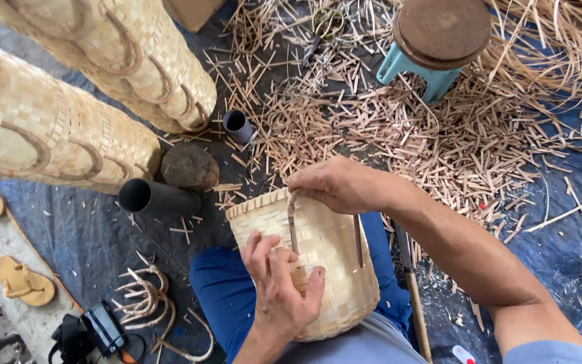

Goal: The person sits on the floor weaving a bamboo basket, tucking and pressing woven strips along the rim and fitting a curved handle piece into the weave. They turn the basket to work around its sides, then set it with other finished baskets and pick up another.

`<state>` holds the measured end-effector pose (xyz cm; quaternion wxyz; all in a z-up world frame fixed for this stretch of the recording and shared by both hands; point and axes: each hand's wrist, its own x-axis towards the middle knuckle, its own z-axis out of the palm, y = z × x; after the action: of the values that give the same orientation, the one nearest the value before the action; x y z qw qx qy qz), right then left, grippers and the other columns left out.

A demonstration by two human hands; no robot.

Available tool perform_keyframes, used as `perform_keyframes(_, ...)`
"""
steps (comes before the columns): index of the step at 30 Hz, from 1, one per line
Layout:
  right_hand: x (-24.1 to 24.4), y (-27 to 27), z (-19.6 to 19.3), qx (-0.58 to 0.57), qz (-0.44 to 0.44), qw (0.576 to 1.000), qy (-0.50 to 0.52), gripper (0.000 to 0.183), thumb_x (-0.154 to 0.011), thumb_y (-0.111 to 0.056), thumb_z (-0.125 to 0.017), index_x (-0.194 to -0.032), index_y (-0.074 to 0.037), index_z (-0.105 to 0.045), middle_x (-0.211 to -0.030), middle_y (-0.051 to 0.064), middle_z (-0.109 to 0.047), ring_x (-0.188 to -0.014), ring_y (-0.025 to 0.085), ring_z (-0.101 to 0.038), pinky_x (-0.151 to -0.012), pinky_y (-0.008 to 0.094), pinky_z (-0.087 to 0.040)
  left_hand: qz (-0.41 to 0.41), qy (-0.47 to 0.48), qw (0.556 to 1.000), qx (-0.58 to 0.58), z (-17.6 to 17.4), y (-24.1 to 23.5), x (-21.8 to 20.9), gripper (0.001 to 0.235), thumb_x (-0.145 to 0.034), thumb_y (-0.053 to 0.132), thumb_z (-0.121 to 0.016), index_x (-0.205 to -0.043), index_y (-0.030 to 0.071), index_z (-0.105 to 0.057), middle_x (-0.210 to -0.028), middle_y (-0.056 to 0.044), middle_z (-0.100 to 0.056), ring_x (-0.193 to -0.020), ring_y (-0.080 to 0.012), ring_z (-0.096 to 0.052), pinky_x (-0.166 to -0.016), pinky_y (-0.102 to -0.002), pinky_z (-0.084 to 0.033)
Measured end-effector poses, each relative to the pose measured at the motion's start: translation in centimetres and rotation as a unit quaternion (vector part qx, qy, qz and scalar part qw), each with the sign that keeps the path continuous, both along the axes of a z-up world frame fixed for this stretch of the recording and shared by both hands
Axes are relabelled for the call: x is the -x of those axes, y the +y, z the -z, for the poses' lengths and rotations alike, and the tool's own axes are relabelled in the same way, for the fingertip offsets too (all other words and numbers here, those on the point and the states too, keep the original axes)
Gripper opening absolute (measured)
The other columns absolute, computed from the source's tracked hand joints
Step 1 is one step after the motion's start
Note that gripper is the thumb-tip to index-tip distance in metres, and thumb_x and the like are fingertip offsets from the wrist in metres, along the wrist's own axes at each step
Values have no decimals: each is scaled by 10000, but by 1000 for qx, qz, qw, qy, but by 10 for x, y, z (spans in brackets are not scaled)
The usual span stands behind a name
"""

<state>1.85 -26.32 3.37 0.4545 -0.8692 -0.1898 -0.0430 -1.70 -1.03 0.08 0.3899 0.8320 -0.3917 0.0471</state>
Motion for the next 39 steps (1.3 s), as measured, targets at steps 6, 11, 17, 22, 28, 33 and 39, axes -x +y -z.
perform_keyframes(6, -3, 5, -7, 20, 6, 1000, -1, 231, -937, -78, -661, -1162, -28, -683, -1005, 157, -734, -905, 341, -732, -762, 405, -588, 13, 1, 999, 44, 3, 15, 7, 489, -789, 249, -827, -1097, 5, -537, -1382, -265, -387, -1424, -530, -277, -1167, -664, -234)
perform_keyframes(11, -8, 0, -9, 31, 13, 999, -9, 194, -975, -132, -655, -1130, -27, -703, -1047, 148, -717, -957, 327, -711, -824, 406, -576, -5, -63, 997, 44, 18, 26, 25, 383, -870, 259, -799, -1113, 22, -624, -1350, -217, -526, -1403, -497, -422, -1175, -654, -300)
perform_keyframes(17, -23, 1, -18, 135, -7, 984, -117, 180, -933, -226, -705, -1003, -66, -746, -907, 94, -696, -870, 305, -647, -779, 425, -526, -6, -48, 998, 39, 10, 20, 21, 400, -875, 265, -787, -1115, -8, -622, -1332, -231, -510, -1381, -509, -415, -1172, -650, -292)
perform_keyframes(22, -31, -4, -19, 111, -50, 990, -64, 175, -949, -221, -696, -991, -55, -735, -875, 85, -683, -873, 303, -652, -778, 422, -530, -16, -29, 999, -14, -2, 11, 19, 441, -830, 299, -803, -1058, -12, -589, -1266, -238, -478, -1313, -484, -392, -1127, -599, -287)
perform_keyframes(28, -41, 2, -22, 108, -113, 987, -43, 148, -927, -189, -698, -904, -43, -710, -839, 103, -676, -863, 325, -660, -760, 440, -529, -36, -34, 998, -31, -3, 7, 17, 437, -783, 314, -844, -988, 39, -573, -1184, -198, -470, -1252, -427, -386, -1086, -520, -302)
perform_keyframes(33, -31, 9, -11, 84, -129, 987, -39, 154, -926, -171, -701, -862, -32, -678, -821, 115, -667, -844, 336, -660, -750, 448, -526, -24, -19, 999, -32, -1, 12, 19, 461, -763, 313, -859, -983, 38, -562, -1201, -201, -436, -1259, -428, -345, -1094, -523, -276)
perform_keyframes(39, -16, 15, -1, 77, -116, 989, -39, 158, -923, -171, -700, -851, -36, -663, -791, 109, -658, -805, 327, -663, -721, 449, -524, -23, -14, 999, -36, 7, 15, 22, 482, -737, 310, -872, -979, 39, -555, -1211, -198, -424, -1256, -428, -331, -1086, -537, -271)
